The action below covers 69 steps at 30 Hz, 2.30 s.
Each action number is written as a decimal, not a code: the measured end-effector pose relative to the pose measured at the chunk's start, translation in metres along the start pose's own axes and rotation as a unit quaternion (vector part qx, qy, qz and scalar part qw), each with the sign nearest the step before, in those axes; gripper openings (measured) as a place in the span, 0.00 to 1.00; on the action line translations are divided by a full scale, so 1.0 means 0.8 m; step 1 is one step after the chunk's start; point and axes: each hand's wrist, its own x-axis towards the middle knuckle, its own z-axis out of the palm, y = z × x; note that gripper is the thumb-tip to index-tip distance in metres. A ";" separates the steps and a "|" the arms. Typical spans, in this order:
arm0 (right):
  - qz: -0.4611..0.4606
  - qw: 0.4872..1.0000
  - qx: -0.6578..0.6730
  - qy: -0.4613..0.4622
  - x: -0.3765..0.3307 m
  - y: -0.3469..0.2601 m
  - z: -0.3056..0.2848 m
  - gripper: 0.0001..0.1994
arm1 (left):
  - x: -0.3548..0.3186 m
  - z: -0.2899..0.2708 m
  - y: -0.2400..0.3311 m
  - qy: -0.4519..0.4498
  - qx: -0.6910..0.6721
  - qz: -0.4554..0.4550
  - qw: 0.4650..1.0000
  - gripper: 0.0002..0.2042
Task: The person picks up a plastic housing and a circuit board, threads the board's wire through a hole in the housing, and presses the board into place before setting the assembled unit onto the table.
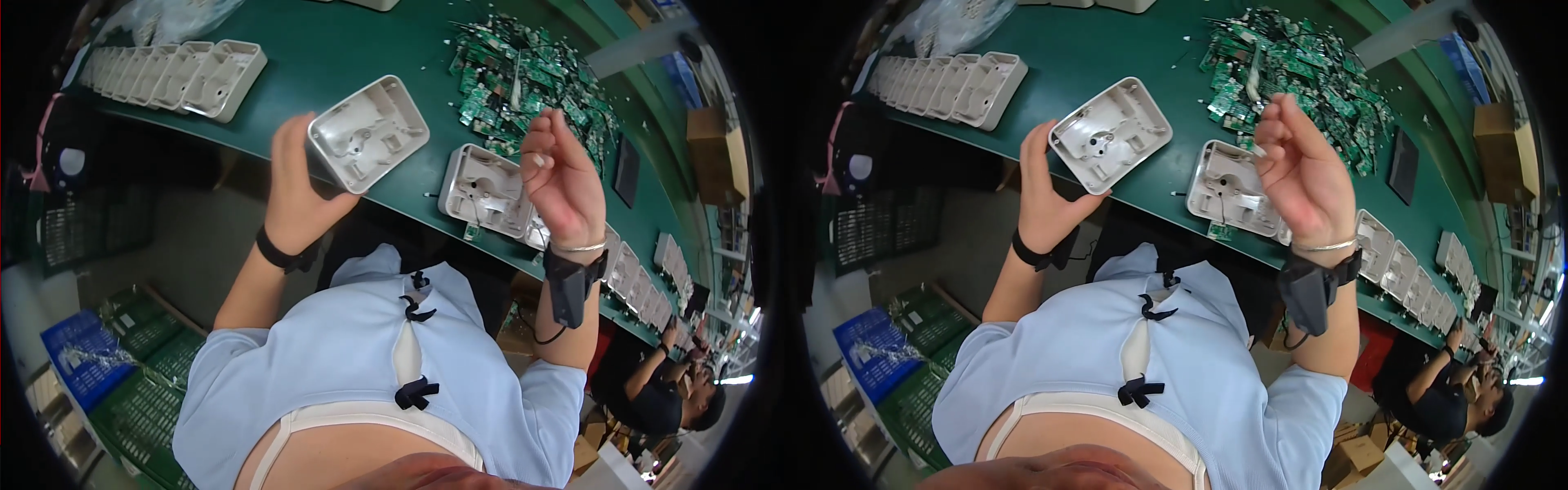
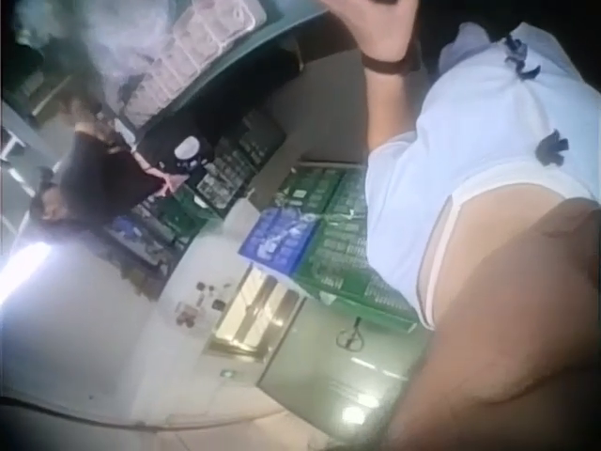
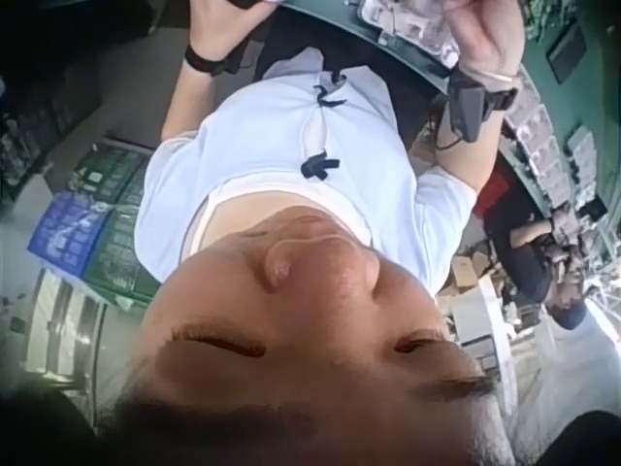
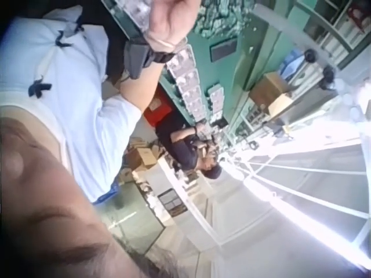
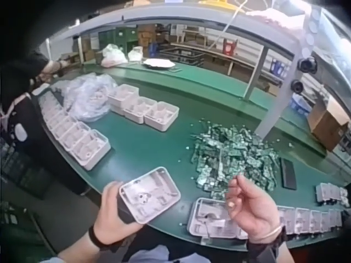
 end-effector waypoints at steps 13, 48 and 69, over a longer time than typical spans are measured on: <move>-0.112 0.909 -0.391 0.092 0.049 0.164 0.052 0.05 | -0.016 0.006 -0.012 -0.009 -0.132 -0.034 0.991 0.52; -0.314 0.515 -0.791 0.099 0.050 0.169 0.061 0.14 | -0.023 -0.006 -0.010 -0.068 -0.246 -0.098 0.962 0.52; -0.257 0.418 -0.860 -0.143 0.018 0.163 0.075 0.10 | -0.010 -0.014 -0.030 -0.086 -0.253 -0.053 0.962 0.52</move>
